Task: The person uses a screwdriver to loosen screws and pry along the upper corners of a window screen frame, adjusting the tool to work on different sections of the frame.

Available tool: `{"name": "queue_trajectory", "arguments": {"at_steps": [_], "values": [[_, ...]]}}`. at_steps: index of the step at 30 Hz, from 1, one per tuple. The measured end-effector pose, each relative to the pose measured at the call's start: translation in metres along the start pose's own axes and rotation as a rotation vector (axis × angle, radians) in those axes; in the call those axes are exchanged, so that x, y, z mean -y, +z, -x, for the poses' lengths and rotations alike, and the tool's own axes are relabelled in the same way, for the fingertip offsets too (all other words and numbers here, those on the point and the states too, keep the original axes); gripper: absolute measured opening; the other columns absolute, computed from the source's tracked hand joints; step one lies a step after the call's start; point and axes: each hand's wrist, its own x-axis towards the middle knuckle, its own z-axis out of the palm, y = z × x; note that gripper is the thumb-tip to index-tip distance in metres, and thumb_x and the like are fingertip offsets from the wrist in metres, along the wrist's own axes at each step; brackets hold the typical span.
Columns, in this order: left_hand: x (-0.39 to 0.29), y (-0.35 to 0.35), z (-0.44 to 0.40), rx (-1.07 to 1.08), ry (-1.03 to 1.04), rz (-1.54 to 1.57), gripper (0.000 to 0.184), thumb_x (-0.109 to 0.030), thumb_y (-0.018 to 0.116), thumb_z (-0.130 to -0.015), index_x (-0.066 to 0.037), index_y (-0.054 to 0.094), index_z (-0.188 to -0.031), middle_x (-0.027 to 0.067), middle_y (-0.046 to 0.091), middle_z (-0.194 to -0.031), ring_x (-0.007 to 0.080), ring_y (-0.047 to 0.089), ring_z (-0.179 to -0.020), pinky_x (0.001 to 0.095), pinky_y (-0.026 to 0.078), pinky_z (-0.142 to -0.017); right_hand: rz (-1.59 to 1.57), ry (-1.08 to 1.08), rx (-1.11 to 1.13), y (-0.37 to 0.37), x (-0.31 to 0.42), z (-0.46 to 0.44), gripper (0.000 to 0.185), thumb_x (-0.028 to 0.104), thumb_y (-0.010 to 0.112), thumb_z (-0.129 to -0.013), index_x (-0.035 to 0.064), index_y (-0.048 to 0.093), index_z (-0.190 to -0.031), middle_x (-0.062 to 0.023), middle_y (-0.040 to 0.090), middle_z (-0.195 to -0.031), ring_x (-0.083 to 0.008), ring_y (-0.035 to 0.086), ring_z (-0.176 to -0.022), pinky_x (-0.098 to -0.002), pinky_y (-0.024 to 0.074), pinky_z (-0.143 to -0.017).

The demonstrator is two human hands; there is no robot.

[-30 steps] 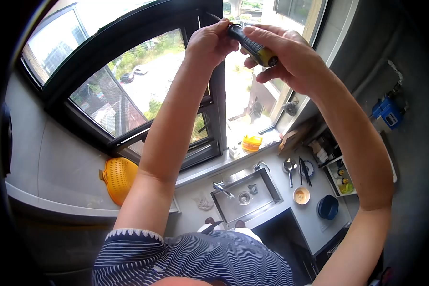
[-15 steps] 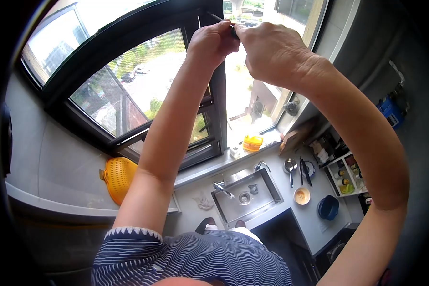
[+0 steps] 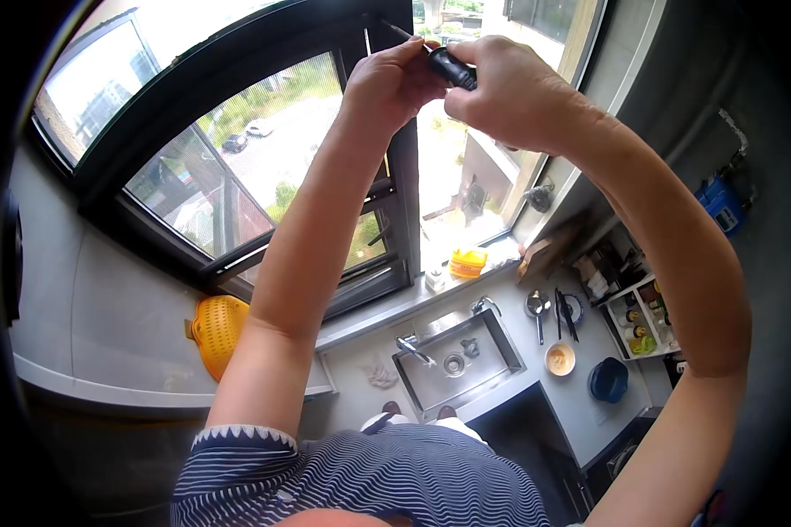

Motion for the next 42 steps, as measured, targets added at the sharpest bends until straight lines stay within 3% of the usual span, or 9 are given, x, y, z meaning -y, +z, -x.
{"name": "queue_trajectory", "arguments": {"at_steps": [2,5,7,12,19,23,28,35,42], "values": [[-0.002,0.010,0.000,-0.075,-0.100,0.049,0.025,-0.015,0.046,-0.093,0.006,0.059,-0.090,0.0170,0.062,-0.076,0.0271,0.062,-0.060,0.0372,0.055,-0.053,0.549,-0.067,0.024,-0.001,0.010,0.003,0.047,0.009,0.054,-0.076,-0.0067,0.049,-0.120,-0.0275,0.061,-0.093,-0.0358,0.062,-0.088,-0.0406,0.0460,-0.087],[0.001,0.014,0.001,-0.120,-0.032,-0.036,0.024,-0.015,0.046,-0.093,0.006,0.058,-0.090,0.0171,0.062,-0.076,0.0275,0.062,-0.060,0.0371,0.055,-0.053,0.454,-0.209,-0.128,0.002,-0.006,0.002,0.048,0.012,0.057,-0.076,-0.0082,0.049,-0.119,-0.0215,0.064,-0.086,-0.0301,0.064,-0.081,-0.0376,0.0524,-0.076],[0.014,-0.002,-0.006,0.035,0.250,-0.317,0.024,-0.015,0.044,-0.093,0.006,0.056,-0.091,0.0165,0.061,-0.075,0.0280,0.063,-0.063,0.0378,0.056,-0.057,-0.383,0.190,0.138,-0.015,-0.007,0.006,0.046,0.026,0.062,-0.084,-0.0020,0.051,-0.118,-0.0118,0.062,-0.082,-0.0144,0.064,-0.071,-0.0243,0.0499,-0.042],[0.019,-0.013,-0.010,0.140,0.422,-0.581,0.024,-0.015,0.043,-0.095,0.005,0.055,-0.092,0.0182,0.062,-0.082,0.0288,0.063,-0.073,0.0415,0.054,-0.068,-1.436,0.379,-0.103,0.020,-0.009,0.021,0.041,0.020,0.058,-0.086,-0.0026,0.049,-0.119,-0.0088,0.060,-0.078,-0.0102,0.057,-0.056,-0.0190,0.0366,-0.034],[0.005,0.001,-0.003,0.078,0.177,-0.194,0.028,-0.018,0.040,-0.096,0.005,0.056,-0.095,0.0181,0.062,-0.085,0.0293,0.063,-0.074,0.0398,0.052,-0.063,-0.332,0.115,-0.017,-0.006,0.000,0.007,0.043,0.009,0.059,-0.076,-0.0056,0.054,-0.116,-0.0116,0.062,-0.074,-0.0130,0.052,-0.045,-0.0242,0.0420,-0.043],[0.005,-0.002,-0.004,0.113,0.250,-0.332,0.028,-0.018,0.042,-0.095,0.006,0.057,-0.096,0.0168,0.062,-0.084,0.0280,0.062,-0.069,0.0362,0.051,-0.058,0.460,-0.250,-0.136,-0.009,0.003,0.002,0.044,0.003,0.054,-0.072,-0.0033,0.056,-0.116,-0.0229,0.064,-0.088,-0.0291,0.066,-0.077,-0.0361,0.0519,-0.077],[0.005,0.005,-0.003,-0.027,0.131,-0.211,0.023,-0.015,0.046,-0.094,0.005,0.057,-0.094,0.0145,0.060,-0.079,0.0235,0.059,-0.063,0.0317,0.049,-0.052,0.827,-0.330,-0.151,0.001,-0.001,0.010,0.044,0.006,0.057,-0.079,-0.0007,0.051,-0.122,-0.0162,0.066,-0.078,-0.0238,0.067,-0.074,-0.0336,0.0551,-0.068],[0.024,-0.016,-0.023,-0.057,0.081,-0.040,0.013,-0.012,0.055,-0.082,-0.001,0.061,-0.086,0.0124,0.061,-0.081,0.0214,0.059,-0.068,0.0311,0.047,-0.058,-1.300,0.330,-0.049,0.014,-0.010,0.023,0.049,0.021,0.059,-0.087,0.0031,0.043,-0.129,-0.0100,0.059,-0.086,-0.0074,0.055,-0.061,-0.0184,0.0384,-0.039],[-0.019,-0.010,0.004,-0.184,0.145,-0.716,0.029,-0.031,0.056,-0.090,-0.003,0.064,-0.092,0.0091,0.063,-0.066,0.0158,0.063,-0.056,0.0297,0.050,-0.049,-0.928,0.298,-0.033,-0.007,-0.012,0.012,0.048,0.015,0.059,-0.083,0.0006,0.046,-0.127,-0.0065,0.056,-0.076,-0.0040,0.045,-0.044,-0.0157,0.0308,-0.033]]}}
